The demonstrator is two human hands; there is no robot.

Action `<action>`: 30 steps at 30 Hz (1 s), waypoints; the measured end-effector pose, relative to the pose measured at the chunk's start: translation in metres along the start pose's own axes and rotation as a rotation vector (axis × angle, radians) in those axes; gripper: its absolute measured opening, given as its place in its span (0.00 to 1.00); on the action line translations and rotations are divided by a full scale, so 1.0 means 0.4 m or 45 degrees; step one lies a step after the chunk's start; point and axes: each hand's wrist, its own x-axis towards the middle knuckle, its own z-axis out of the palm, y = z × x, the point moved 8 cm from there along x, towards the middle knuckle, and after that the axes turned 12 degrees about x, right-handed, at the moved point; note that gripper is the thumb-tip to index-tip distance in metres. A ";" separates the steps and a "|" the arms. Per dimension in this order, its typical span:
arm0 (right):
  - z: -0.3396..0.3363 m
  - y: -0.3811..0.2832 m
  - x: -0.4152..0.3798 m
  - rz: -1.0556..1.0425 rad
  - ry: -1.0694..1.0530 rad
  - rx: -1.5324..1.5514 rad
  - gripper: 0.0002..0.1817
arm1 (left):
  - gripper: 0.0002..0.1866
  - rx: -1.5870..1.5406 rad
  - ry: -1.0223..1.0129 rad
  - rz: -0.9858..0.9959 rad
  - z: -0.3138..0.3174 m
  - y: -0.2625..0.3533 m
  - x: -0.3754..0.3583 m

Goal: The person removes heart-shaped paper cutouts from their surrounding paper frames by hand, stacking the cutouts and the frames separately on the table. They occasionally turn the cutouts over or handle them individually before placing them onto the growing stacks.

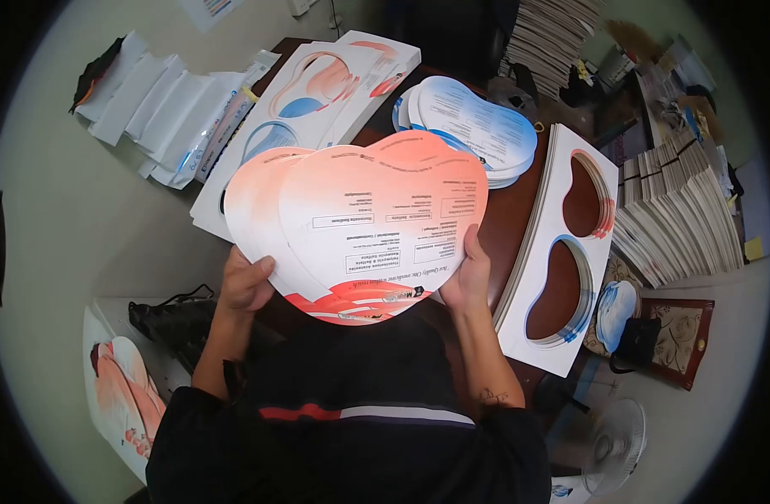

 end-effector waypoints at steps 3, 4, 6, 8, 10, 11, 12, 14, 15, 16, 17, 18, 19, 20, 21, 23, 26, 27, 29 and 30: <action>-0.025 0.032 0.001 0.055 -0.058 0.118 0.29 | 0.23 0.072 0.019 0.025 0.014 0.010 -0.005; -0.038 0.043 0.002 0.077 -0.059 0.171 0.29 | 0.21 0.088 0.024 0.034 0.016 0.013 -0.005; -0.070 0.058 0.008 0.088 -0.011 0.216 0.29 | 0.24 0.116 0.010 -0.021 0.003 0.003 -0.008; -0.091 0.068 0.008 0.087 0.063 0.218 0.28 | 0.25 0.127 0.012 -0.053 -0.003 -0.001 -0.013; -0.090 0.069 0.009 0.078 0.073 0.204 0.28 | 0.25 0.122 0.030 -0.056 -0.008 0.003 -0.017; -0.089 0.069 0.010 0.074 0.077 0.197 0.28 | 0.26 0.109 0.020 -0.044 -0.008 0.007 -0.018; -0.087 0.075 0.010 0.107 0.062 0.222 0.28 | 0.26 0.096 0.011 -0.031 -0.010 0.010 -0.019; -0.091 0.087 0.014 0.173 0.033 0.269 0.28 | 0.26 0.053 -0.005 0.021 -0.005 0.021 -0.023; -0.098 0.095 0.017 0.190 0.035 0.286 0.28 | 0.25 0.025 -0.013 0.062 0.003 0.031 -0.025; -0.106 0.105 0.020 0.208 0.036 0.303 0.28 | 0.24 -0.002 -0.019 0.104 0.007 0.040 -0.027; -0.114 0.115 0.022 0.228 0.039 0.319 0.29 | 0.25 -0.011 -0.044 0.120 0.006 0.040 -0.028; -0.118 0.126 0.021 0.243 0.048 0.332 0.28 | 0.26 -0.019 -0.067 0.136 0.003 0.036 -0.029; -0.122 0.140 0.020 0.260 0.059 0.344 0.28 | 0.28 -0.027 -0.090 0.152 0.002 0.036 -0.031; -0.127 0.154 0.019 0.276 0.070 0.357 0.28 | 0.28 -0.020 -0.062 0.123 -0.003 0.033 -0.032; -0.135 0.167 0.019 0.280 0.079 0.376 0.28 | 0.29 -0.013 -0.035 0.094 -0.007 0.029 -0.033; -0.150 0.185 0.022 0.288 0.094 0.413 0.28 | 0.31 0.018 0.012 0.035 -0.014 0.025 -0.034; -0.130 0.186 0.023 0.285 0.012 0.388 0.27 | 0.31 0.042 0.003 0.031 -0.013 0.030 -0.037; -0.117 0.184 0.020 0.275 -0.003 0.375 0.27 | 0.31 0.018 -0.050 0.088 -0.008 0.033 -0.039; -0.091 0.171 0.015 0.251 -0.031 0.350 0.27 | 0.33 0.031 -0.103 0.143 -0.016 0.024 -0.046; -0.070 0.162 0.010 0.213 -0.047 0.304 0.26 | 0.35 0.068 -0.110 0.139 -0.033 0.013 -0.053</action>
